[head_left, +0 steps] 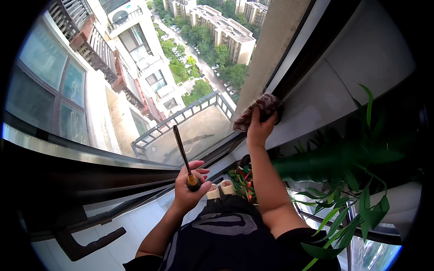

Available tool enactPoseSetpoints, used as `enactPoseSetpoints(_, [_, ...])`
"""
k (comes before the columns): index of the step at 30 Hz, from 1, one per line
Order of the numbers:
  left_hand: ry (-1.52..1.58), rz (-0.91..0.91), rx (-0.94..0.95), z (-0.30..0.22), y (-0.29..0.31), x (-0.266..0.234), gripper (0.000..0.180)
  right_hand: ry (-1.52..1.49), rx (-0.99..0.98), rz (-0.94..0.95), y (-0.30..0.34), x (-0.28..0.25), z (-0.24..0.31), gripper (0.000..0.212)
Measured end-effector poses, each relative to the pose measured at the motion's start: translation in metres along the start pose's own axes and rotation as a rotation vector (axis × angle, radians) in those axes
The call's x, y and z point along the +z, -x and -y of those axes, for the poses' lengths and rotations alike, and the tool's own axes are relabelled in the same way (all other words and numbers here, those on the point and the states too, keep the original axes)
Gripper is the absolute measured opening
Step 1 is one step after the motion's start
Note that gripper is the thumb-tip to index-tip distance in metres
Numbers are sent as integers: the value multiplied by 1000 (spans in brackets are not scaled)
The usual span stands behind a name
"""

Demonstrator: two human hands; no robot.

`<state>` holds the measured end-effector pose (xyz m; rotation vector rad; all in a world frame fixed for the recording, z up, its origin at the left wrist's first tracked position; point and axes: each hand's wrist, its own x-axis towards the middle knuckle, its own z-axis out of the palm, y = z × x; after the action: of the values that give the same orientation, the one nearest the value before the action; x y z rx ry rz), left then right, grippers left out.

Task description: The person uses a screwdriver to work on a window frame's track and hardware, then wipes the frame with a cloth.

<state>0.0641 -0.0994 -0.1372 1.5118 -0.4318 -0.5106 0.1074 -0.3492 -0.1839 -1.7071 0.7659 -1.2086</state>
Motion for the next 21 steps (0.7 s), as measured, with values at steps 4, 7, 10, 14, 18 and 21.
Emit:
enactPoseSetpoints(4, [18,-74,-39,1,8,-11,14,78,313,-9,15,10,-35,53])
enactPoseSetpoints(7, [-2,-107,-25,0,6,-17,14,-88,552,-35,39,13,-60,47])
enactPoseSetpoints(10, [-63,-88,-6,-2,6,-20,14,-357,545,-97,23,12,-43,36])
enactPoseSetpoints(14, [-121,-15,16,-4,-1,-19,14,-414,409,-81,-11,4,12,42])
enactPoseSetpoints(18, [-101,55,40,-7,-15,-9,15,-426,295,-79,-18,4,-17,57])
enactPoseSetpoints(21, [-103,68,43,-8,-16,-6,16,-286,340,-100,-16,5,-40,55])
